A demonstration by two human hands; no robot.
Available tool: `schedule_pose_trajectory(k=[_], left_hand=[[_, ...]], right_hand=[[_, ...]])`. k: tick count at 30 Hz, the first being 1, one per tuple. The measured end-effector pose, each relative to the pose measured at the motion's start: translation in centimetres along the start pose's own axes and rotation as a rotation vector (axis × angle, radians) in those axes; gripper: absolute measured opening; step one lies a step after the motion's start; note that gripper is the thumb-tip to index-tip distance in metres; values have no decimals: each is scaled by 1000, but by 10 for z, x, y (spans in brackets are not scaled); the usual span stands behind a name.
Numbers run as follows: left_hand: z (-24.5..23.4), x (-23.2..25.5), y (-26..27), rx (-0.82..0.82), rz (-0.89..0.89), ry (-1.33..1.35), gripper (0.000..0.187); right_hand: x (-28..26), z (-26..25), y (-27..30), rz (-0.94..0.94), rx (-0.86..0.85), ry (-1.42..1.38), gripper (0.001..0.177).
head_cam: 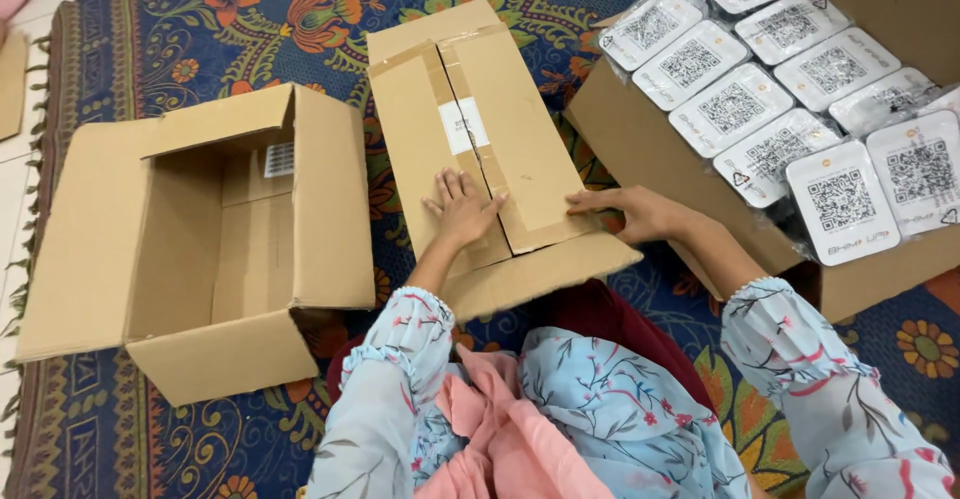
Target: The person sorts and packs QR code cards into cardboard boxes while sitting on the floor.
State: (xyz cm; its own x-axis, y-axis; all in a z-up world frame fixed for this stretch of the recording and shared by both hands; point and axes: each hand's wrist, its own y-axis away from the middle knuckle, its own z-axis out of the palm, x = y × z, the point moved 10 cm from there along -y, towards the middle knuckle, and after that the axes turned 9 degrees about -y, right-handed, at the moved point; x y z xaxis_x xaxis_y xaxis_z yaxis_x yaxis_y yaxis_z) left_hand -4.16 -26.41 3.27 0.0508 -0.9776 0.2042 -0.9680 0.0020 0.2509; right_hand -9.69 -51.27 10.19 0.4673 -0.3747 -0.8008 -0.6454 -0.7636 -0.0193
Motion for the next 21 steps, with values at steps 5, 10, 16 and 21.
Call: schedule_pose_trajectory(k=[5,10,16,21], left_hand=[[33,-46,-70,-239,213,269,103],[-67,-11,8,-401,107,518,109],[-11,-35,-59,-359,161,340,107],[-14,-11,-13,31,150,-125,87]], right_hand=[[14,-13,-6,395,149,49,93],[48,-15,-4,376,396,-177,105],[33,-12,-3,680,587,-8,118],[-32,-22,-39,482,632,511,117]])
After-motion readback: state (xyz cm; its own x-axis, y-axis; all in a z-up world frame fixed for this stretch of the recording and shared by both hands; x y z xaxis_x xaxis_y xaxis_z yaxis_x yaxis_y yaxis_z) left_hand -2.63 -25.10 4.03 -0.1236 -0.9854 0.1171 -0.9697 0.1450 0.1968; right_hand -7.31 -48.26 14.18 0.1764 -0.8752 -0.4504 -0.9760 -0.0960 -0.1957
